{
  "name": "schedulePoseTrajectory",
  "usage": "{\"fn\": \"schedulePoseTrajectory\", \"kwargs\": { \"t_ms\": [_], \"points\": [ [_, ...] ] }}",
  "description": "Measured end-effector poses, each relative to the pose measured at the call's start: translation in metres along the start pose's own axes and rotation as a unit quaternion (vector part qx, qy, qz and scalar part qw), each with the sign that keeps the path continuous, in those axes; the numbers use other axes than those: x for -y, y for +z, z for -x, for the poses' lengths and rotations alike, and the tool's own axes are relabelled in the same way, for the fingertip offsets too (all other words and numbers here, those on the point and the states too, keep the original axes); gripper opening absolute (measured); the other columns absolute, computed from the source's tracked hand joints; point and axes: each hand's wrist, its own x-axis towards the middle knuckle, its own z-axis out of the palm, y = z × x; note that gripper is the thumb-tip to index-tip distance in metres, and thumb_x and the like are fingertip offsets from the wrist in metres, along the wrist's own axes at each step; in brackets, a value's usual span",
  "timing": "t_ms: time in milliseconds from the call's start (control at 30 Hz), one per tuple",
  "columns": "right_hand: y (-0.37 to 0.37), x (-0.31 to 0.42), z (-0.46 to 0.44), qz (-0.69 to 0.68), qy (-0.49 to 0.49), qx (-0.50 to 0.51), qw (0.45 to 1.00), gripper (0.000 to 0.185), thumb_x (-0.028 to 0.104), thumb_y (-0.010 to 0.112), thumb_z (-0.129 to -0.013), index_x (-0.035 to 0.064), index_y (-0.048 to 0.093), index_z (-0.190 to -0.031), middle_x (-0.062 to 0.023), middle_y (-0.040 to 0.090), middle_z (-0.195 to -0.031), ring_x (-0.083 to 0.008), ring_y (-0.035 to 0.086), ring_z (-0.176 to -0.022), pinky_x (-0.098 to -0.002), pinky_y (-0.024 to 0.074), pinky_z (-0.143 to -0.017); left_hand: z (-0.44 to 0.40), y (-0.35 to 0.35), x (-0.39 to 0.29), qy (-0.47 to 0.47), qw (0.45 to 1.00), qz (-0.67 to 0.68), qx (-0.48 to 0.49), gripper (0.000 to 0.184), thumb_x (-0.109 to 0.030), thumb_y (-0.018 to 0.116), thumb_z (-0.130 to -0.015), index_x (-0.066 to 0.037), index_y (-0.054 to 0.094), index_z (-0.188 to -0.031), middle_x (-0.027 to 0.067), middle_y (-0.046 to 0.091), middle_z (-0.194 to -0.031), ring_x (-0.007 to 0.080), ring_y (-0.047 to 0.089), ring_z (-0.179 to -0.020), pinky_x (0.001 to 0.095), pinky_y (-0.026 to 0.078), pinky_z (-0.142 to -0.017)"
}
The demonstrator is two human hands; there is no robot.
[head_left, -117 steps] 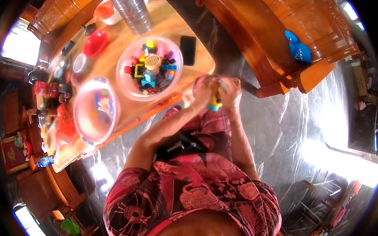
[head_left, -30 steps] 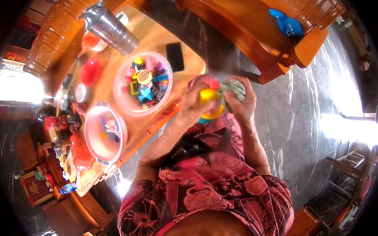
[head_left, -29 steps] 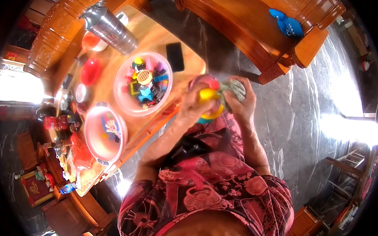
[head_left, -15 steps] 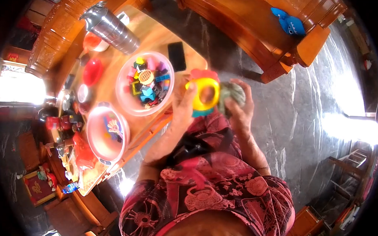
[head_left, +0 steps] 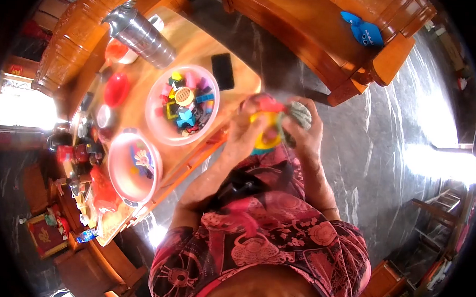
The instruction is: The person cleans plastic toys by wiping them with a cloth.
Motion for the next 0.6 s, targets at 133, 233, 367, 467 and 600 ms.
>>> {"fn": "schedulePoseTrajectory", "kwargs": {
  "t_ms": [133,233,367,467,600],
  "points": [
    [0.001,-0.012,-0.002,-0.211,0.108,0.03,0.971,0.026,0.01,0.069,-0.079,0.0053,0.058,-0.102,-0.0009,0.059,-0.088,-0.0092,0.056,-0.078,-0.0219,0.0462,-0.07,0.002,0.002,-0.013,-0.038,0.998,0.029,0.032,0.023,-0.013,0.044,-0.094,-0.002,0.055,-0.112,0.005,0.059,-0.093,0.0064,0.053,-0.066,0.0178,0.042,-0.057],
    [0.007,-0.015,0.001,-0.274,0.145,0.006,0.951,0.024,0.01,0.067,-0.081,0.0049,0.058,-0.102,-0.0011,0.06,-0.088,-0.0099,0.057,-0.076,-0.0229,0.0473,-0.07,0.004,0.003,-0.012,-0.041,0.991,0.123,0.004,0.023,-0.013,0.046,-0.094,-0.001,0.056,-0.11,0.0053,0.06,-0.089,0.0062,0.052,-0.061,0.0178,0.041,-0.053],
    [0.011,-0.015,0.006,-0.313,0.173,-0.013,0.934,0.025,0.013,0.062,-0.084,0.004,0.055,-0.107,-0.0032,0.06,-0.091,-0.0117,0.058,-0.079,-0.0246,0.0488,-0.069,0.004,0.008,-0.018,-0.038,0.993,0.097,-0.05,0.026,-0.022,0.054,-0.091,-0.002,0.057,-0.108,0.0026,0.06,-0.092,0.0053,0.049,-0.06,0.0189,0.042,-0.054],
    [0.014,-0.022,0.013,-0.302,0.163,-0.011,0.939,0.026,0.015,0.058,-0.086,0.0036,0.053,-0.109,-0.0044,0.059,-0.093,-0.013,0.058,-0.081,-0.0254,0.0493,-0.069,0.006,0.006,-0.013,-0.056,0.986,0.124,-0.093,0.022,-0.02,0.053,-0.092,-0.002,0.058,-0.104,0.0012,0.059,-0.088,0.0047,0.049,-0.062,0.0186,0.042,-0.056],
    [0.024,-0.012,0.018,-0.355,0.157,-0.023,0.921,0.022,0.007,0.065,-0.083,0.0052,0.056,-0.102,-0.0002,0.059,-0.088,-0.009,0.056,-0.078,-0.0223,0.0479,-0.069,0.004,0.004,0.0,-0.022,0.976,0.101,-0.189,0.019,-0.019,0.052,-0.092,-0.003,0.058,-0.1,-0.0007,0.058,-0.086,0.0063,0.052,-0.074,0.0202,0.044,-0.064]
  ]
}}
